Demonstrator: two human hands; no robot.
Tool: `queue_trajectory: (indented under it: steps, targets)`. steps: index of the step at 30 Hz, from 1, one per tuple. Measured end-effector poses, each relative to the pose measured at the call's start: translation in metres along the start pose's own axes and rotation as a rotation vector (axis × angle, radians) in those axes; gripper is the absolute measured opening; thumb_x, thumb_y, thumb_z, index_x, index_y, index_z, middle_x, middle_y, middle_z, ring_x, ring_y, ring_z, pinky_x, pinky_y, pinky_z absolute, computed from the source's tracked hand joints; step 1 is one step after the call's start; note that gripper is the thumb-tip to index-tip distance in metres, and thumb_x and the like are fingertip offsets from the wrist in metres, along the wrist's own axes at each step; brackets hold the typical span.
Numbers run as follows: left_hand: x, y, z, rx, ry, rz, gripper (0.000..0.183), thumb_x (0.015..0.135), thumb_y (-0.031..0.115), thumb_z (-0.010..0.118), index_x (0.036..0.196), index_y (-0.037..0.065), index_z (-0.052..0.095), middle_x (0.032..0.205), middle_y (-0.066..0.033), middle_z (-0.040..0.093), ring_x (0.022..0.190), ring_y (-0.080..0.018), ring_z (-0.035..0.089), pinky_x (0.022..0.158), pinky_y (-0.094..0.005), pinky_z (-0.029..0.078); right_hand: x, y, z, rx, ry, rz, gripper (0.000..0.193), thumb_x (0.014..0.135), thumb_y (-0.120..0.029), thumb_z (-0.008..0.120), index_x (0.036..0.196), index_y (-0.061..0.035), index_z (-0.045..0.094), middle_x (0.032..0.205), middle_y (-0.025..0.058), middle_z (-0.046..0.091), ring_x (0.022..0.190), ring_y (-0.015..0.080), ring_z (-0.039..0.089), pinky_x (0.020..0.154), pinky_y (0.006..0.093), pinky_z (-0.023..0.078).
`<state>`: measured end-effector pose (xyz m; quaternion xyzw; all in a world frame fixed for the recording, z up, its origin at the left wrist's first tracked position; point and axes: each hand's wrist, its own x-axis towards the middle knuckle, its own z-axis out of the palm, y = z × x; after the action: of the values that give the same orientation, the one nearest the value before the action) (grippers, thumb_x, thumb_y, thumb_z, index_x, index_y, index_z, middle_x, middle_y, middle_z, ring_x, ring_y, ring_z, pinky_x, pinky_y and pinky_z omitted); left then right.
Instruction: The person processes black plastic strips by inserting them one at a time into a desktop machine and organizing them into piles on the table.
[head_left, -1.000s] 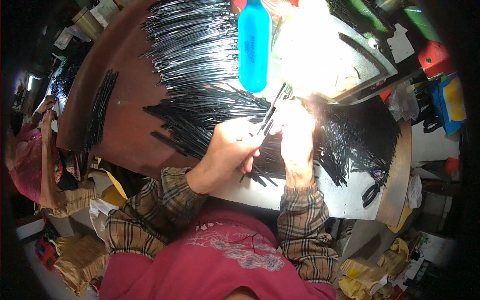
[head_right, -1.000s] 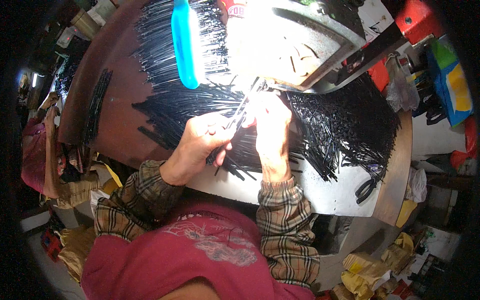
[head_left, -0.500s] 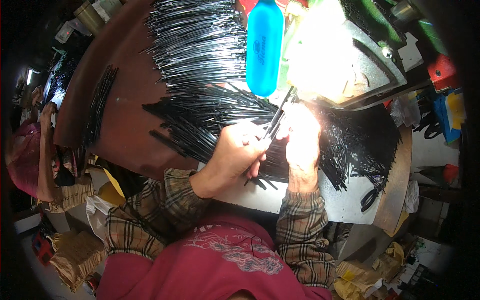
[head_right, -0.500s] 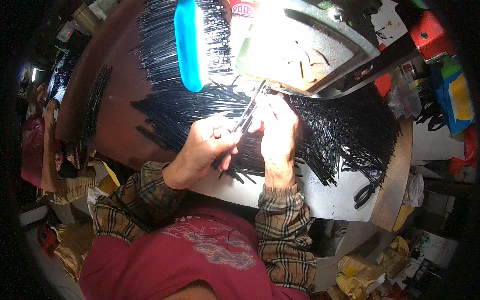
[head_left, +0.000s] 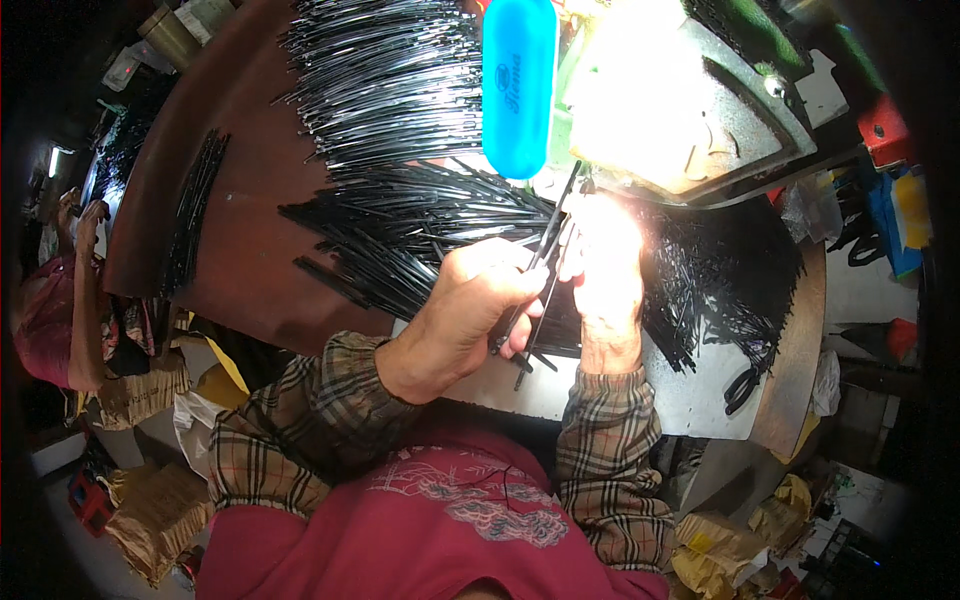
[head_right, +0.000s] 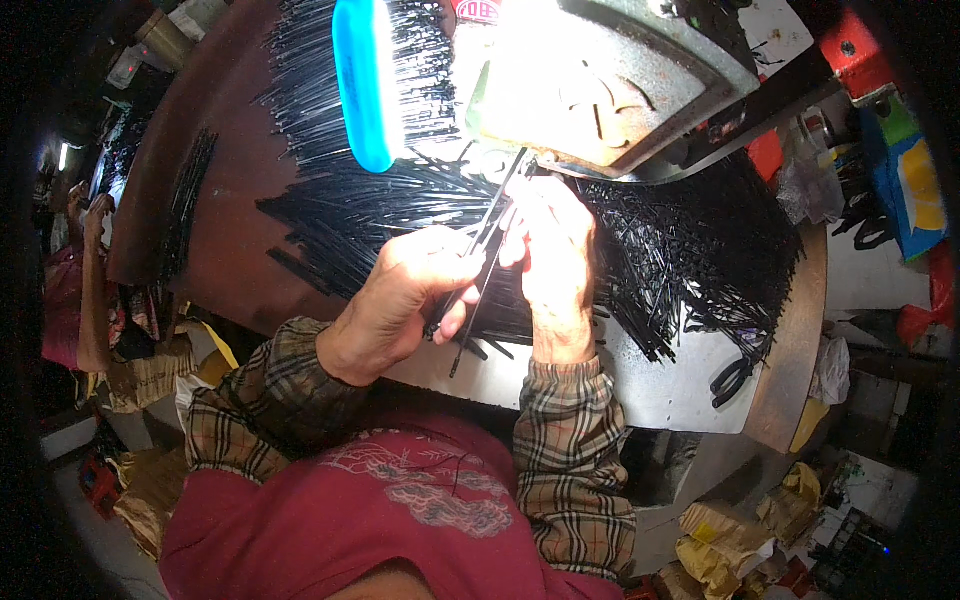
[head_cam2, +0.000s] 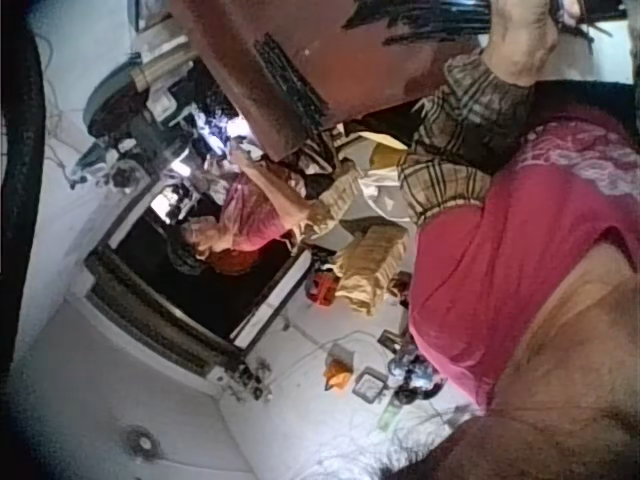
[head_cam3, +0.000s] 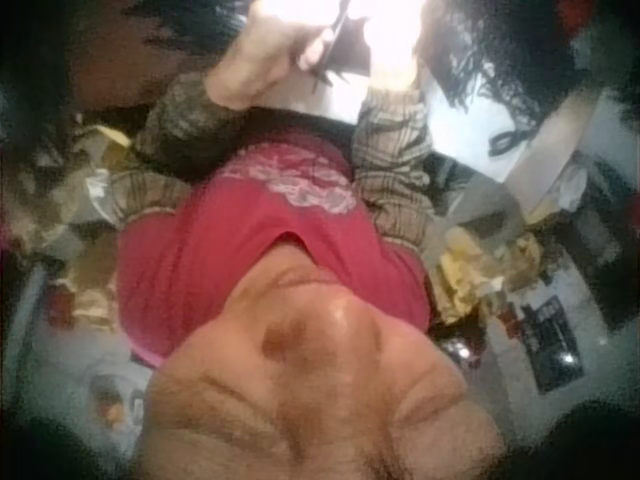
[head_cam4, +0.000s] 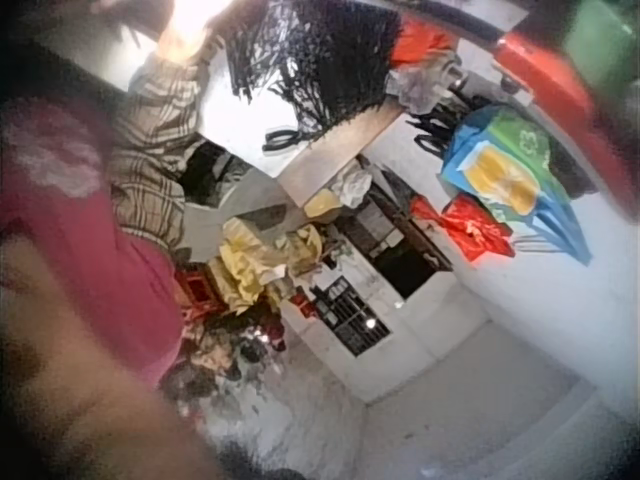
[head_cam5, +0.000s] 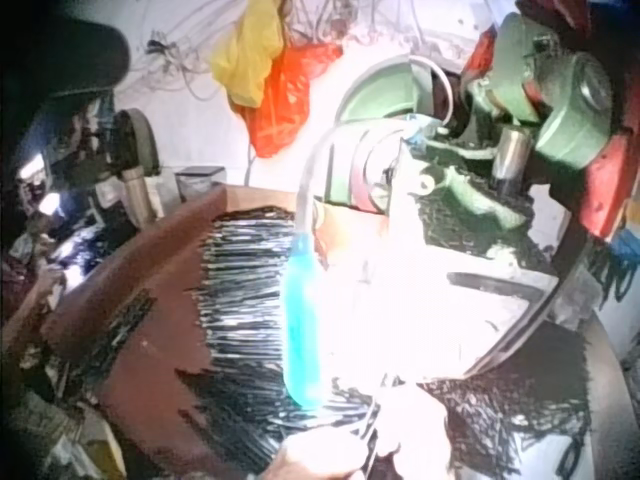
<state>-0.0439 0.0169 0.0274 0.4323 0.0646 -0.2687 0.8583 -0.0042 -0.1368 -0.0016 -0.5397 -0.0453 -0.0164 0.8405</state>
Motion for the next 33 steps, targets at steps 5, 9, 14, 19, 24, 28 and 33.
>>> queue_trajectory:
  steps: [5, 9, 14, 19, 24, 28, 33]
  targets:
    - [0.003, -0.001, 0.003, 0.014, 0.027, -0.016, 0.016, 0.086, 0.007, 0.057, 0.098, -0.003, 0.057, 0.077, -0.0079, 0.057, 0.052, -0.0105, 0.05, 0.042, -0.0212, 0.038, -0.001, -0.001, -0.001, -0.011, 0.034, -0.045, 0.018, 0.092, -0.014, 0.053, 0.092, 0.0023, 0.059, 0.064, 0.0022, 0.051, 0.048, 0.0074, 0.047, 0.044, 0.0213, 0.041]
    - [0.004, -0.005, 0.005, -0.022, 0.067, 0.015, 0.014, 0.083, 0.006, 0.055, 0.09, -0.005, 0.062, 0.069, -0.0084, 0.057, 0.045, -0.0122, 0.051, 0.037, -0.0234, 0.038, -0.003, -0.003, -0.001, -0.047, 0.02, -0.047, 0.02, 0.093, -0.016, 0.052, 0.093, 0.0026, 0.058, 0.064, 0.0024, 0.051, 0.048, 0.0076, 0.047, 0.044, 0.0209, 0.041]
    - [0.0, -0.007, 0.0, 0.196, 0.076, 0.051, 0.012, 0.088, 0.009, 0.055, 0.094, -0.001, 0.054, 0.075, -0.0059, 0.057, 0.055, -0.0105, 0.054, 0.043, -0.0207, 0.041, 0.006, 0.017, -0.011, 0.041, -0.167, -0.111, 0.023, 0.094, -0.017, 0.049, 0.096, 0.0039, 0.056, 0.064, 0.0031, 0.051, 0.048, 0.008, 0.046, 0.044, 0.0209, 0.04]
    - [-0.004, -0.01, 0.003, 0.043, 0.077, -0.025, 0.007, 0.091, 0.012, 0.051, 0.093, 0.005, 0.051, 0.071, -0.0018, 0.053, 0.046, -0.0071, 0.046, 0.037, -0.0197, 0.033, -0.004, 0.015, -0.014, -0.026, -0.111, 0.039, 0.027, 0.093, -0.019, 0.053, 0.101, 0.0059, 0.056, 0.073, 0.0069, 0.057, 0.048, 0.0089, 0.05, 0.044, 0.0205, 0.044]
    - [-0.042, 0.012, -0.059, 0.649, 0.445, 0.44, 0.02, 0.099, 0.022, 0.047, 0.109, 0.008, 0.057, 0.07, 0.0064, 0.045, 0.057, 0.0005, 0.035, 0.049, -0.0149, 0.03, -0.006, 0.005, -0.016, -0.04, -0.177, 0.021, 0.045, 0.083, -0.022, 0.06, 0.11, 0.0129, 0.051, 0.082, 0.0117, 0.059, 0.054, 0.0094, 0.053, 0.046, 0.0206, 0.046]
    - [-0.068, 0.058, -0.196, 1.416, 1.092, 0.925, 0.025, 0.092, 0.019, 0.057, 0.113, 0.006, 0.061, 0.102, -0.0146, 0.064, 0.09, -0.03, 0.062, 0.081, -0.0357, 0.049, -0.006, 0.001, -0.008, -0.207, -0.047, 0.033, 0.033, 0.089, -0.017, 0.054, 0.108, 0.0102, 0.054, 0.08, 0.0101, 0.059, 0.052, 0.0078, 0.05, 0.048, 0.0187, 0.045]
    - [-0.085, 0.081, -0.241, 2.122, 1.337, 0.667, 0.051, 0.087, 0.023, 0.063, 0.131, 0.003, 0.048, 0.139, -0.0239, 0.038, 0.127, -0.0451, 0.034, 0.105, -0.0515, 0.029, -0.019, -0.001, -0.003, -0.291, -0.081, -0.123, 0.013, 0.09, -0.004, 0.053, 0.097, 0.0048, 0.059, 0.077, 0.0087, 0.061, 0.053, 0.006, 0.051, 0.046, 0.0183, 0.042]
